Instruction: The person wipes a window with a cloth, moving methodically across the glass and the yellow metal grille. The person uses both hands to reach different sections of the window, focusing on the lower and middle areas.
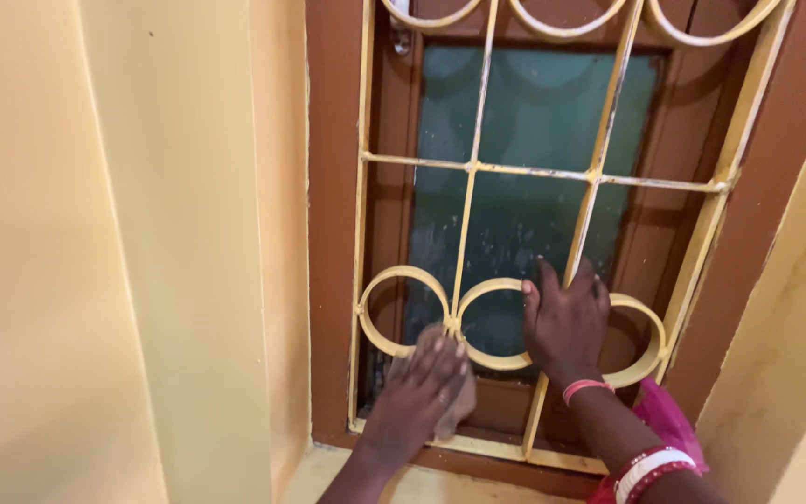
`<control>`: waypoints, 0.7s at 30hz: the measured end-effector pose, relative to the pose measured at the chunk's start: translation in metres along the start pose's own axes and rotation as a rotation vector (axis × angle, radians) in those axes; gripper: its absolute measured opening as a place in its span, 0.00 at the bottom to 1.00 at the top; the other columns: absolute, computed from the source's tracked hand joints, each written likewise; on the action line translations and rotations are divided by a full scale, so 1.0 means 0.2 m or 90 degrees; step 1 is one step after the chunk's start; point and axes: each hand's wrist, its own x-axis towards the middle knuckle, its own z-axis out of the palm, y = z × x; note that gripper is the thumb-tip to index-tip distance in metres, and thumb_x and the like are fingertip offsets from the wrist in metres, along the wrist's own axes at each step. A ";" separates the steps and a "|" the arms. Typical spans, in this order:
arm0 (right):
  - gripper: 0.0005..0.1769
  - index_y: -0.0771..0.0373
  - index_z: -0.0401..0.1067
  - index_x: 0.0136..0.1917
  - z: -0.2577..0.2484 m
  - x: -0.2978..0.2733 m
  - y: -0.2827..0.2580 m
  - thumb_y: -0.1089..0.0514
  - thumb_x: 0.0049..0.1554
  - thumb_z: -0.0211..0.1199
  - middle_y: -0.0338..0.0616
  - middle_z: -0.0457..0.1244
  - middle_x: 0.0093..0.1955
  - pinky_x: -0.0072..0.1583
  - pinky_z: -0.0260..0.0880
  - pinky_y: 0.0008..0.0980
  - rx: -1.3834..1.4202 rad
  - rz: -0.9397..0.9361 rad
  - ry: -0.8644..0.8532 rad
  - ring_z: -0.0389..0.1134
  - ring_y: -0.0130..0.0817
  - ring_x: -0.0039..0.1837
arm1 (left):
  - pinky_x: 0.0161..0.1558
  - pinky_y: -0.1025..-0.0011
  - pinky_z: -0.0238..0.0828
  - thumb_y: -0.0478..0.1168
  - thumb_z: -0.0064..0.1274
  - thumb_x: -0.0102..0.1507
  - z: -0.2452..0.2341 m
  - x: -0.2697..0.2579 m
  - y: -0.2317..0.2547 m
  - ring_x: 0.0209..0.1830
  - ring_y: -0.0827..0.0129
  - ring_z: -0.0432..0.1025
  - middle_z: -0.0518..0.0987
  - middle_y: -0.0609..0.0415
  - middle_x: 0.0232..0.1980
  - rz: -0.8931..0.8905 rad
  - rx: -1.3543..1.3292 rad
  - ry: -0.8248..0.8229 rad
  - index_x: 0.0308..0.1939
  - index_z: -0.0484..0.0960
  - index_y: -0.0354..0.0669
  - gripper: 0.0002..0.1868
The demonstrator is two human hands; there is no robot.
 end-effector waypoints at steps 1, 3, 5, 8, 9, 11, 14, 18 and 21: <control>0.26 0.59 0.72 0.69 0.00 0.01 0.00 0.44 0.66 0.50 0.69 0.56 0.66 0.72 0.53 0.57 -0.003 0.007 -0.014 0.64 0.61 0.66 | 0.73 0.49 0.52 0.37 0.48 0.61 0.04 -0.08 0.00 0.82 0.51 0.46 0.50 0.52 0.84 0.017 -0.026 -0.034 0.76 0.63 0.44 0.37; 0.27 0.59 0.71 0.70 0.00 0.01 0.00 0.44 0.66 0.49 0.69 0.56 0.65 0.71 0.53 0.57 -0.011 0.023 -0.043 0.64 0.60 0.65 | 0.69 0.46 0.55 0.39 0.50 0.63 0.14 -0.21 0.03 0.82 0.47 0.44 0.48 0.51 0.83 0.019 -0.120 -0.139 0.76 0.62 0.41 0.36; 0.28 0.59 0.70 0.71 0.00 0.01 0.00 0.43 0.66 0.47 0.70 0.55 0.66 0.72 0.53 0.58 -0.012 0.022 -0.053 0.65 0.60 0.64 | 0.64 0.41 0.58 0.42 0.51 0.68 0.23 -0.32 0.07 0.82 0.44 0.41 0.47 0.51 0.83 -0.011 -0.255 -0.278 0.75 0.60 0.40 0.33; 0.29 0.59 0.69 0.72 -0.03 0.04 0.01 0.42 0.66 0.46 0.73 0.53 0.69 0.73 0.51 0.58 -0.010 0.020 -0.077 0.63 0.62 0.66 | 0.63 0.51 0.71 0.43 0.56 0.67 0.29 -0.39 0.12 0.81 0.43 0.53 0.59 0.51 0.84 0.051 -0.216 -0.096 0.73 0.68 0.44 0.30; 0.29 0.59 0.69 0.72 -0.03 0.04 0.00 0.42 0.66 0.45 0.75 0.52 0.70 0.73 0.51 0.59 -0.007 0.020 -0.087 0.62 0.63 0.67 | 0.63 0.51 0.71 0.43 0.58 0.63 0.27 -0.39 0.13 0.79 0.41 0.55 0.61 0.48 0.81 0.049 -0.243 -0.131 0.71 0.69 0.42 0.32; 0.28 0.59 0.69 0.72 -0.06 0.04 -0.02 0.43 0.66 0.48 0.77 0.50 0.72 0.73 0.50 0.58 0.000 -0.001 -0.075 0.59 0.66 0.70 | 0.62 0.50 0.71 0.44 0.62 0.57 0.20 -0.32 0.10 0.74 0.37 0.59 0.65 0.42 0.77 0.043 -0.296 -0.201 0.67 0.70 0.40 0.35; 0.30 0.61 0.68 0.70 -0.12 0.03 -0.06 0.44 0.61 0.55 0.80 0.47 0.73 0.71 0.48 0.59 0.018 -0.047 -0.008 0.53 0.74 0.73 | 0.60 0.49 0.73 0.45 0.57 0.63 -0.02 -0.18 0.12 0.63 0.44 0.72 0.72 0.40 0.70 -0.154 -0.343 -0.353 0.73 0.66 0.43 0.35; 0.30 0.62 0.68 0.68 -0.19 -0.03 -0.11 0.48 0.56 0.61 0.70 0.49 0.73 0.71 0.53 0.56 0.057 -0.102 0.009 0.56 0.71 0.72 | 0.59 0.54 0.74 0.44 0.65 0.54 -0.27 0.11 0.10 0.60 0.46 0.76 0.77 0.39 0.63 -0.323 -0.469 -0.343 0.72 0.63 0.43 0.44; 0.24 0.59 0.70 0.67 -0.22 -0.04 -0.13 0.49 0.61 0.61 0.56 0.56 0.73 0.66 0.65 0.42 0.276 -0.019 -0.193 0.65 0.52 0.68 | 0.62 0.56 0.72 0.39 0.68 0.56 -0.40 0.27 0.07 0.61 0.45 0.74 0.73 0.31 0.63 -0.366 -0.548 -0.223 0.74 0.52 0.31 0.51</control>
